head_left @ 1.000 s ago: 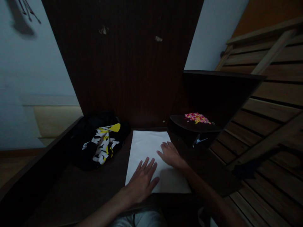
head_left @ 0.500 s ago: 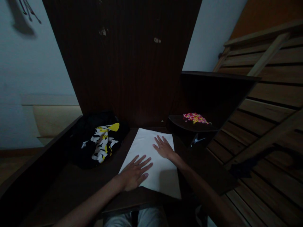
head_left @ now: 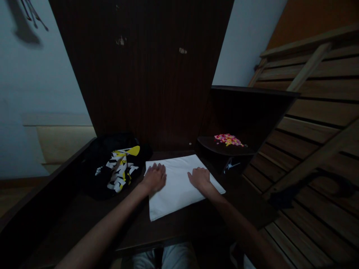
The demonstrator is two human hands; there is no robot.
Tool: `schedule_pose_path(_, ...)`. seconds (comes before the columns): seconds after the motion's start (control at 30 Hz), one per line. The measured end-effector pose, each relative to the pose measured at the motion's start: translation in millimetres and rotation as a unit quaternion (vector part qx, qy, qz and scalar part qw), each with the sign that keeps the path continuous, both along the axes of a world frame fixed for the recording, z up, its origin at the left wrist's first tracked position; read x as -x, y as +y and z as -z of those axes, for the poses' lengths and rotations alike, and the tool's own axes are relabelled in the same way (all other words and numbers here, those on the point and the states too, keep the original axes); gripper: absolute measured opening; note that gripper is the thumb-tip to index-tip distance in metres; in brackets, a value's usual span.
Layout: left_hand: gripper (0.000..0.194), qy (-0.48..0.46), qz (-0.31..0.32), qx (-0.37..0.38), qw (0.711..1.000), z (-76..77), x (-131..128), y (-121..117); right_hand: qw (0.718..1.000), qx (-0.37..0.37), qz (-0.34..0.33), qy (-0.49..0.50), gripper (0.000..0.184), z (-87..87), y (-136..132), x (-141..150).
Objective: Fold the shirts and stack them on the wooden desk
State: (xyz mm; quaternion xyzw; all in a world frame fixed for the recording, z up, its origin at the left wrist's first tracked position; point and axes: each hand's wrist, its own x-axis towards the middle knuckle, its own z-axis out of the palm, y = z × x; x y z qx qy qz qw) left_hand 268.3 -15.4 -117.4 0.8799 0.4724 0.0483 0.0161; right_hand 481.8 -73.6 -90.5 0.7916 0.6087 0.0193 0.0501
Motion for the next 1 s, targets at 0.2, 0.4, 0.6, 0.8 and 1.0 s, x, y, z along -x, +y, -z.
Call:
schedule_pose_path(0.2, 0.080, -0.016, -0.067, 0.039, 0.997, 26.4, -40, -14, 0.996, -0.005, -0.053, 0.070, 0.064, 36.0, 32, -36)
schedule_pose_path(0.4, 0.079, -0.006, -0.031, 0.059, 0.998, 22.2, -41, 21, 0.995, 0.007, 0.015, 0.101, 0.068, 49.0, 47, -44)
schedule_pose_path(0.6, 0.077, 0.003, -0.030, 0.067, 0.997, 16.7, -42, 45, 0.993, 0.017, 0.012, 0.112, 0.066, 41.2, 65, -50)
schedule_pose_path(0.8, 0.074, -0.002, -0.036, 0.068, 0.997, 13.9, -41, 64, 0.995, 0.014, 0.009, 0.100, 0.069, 43.7, 87, -60)
schedule_pose_path(1.0, 0.074, -0.003, -0.052, 0.054, 0.997, 17.6, -43, 80, 0.995, 0.015, 0.000, 0.103, 0.072, 47.6, 109, -62)
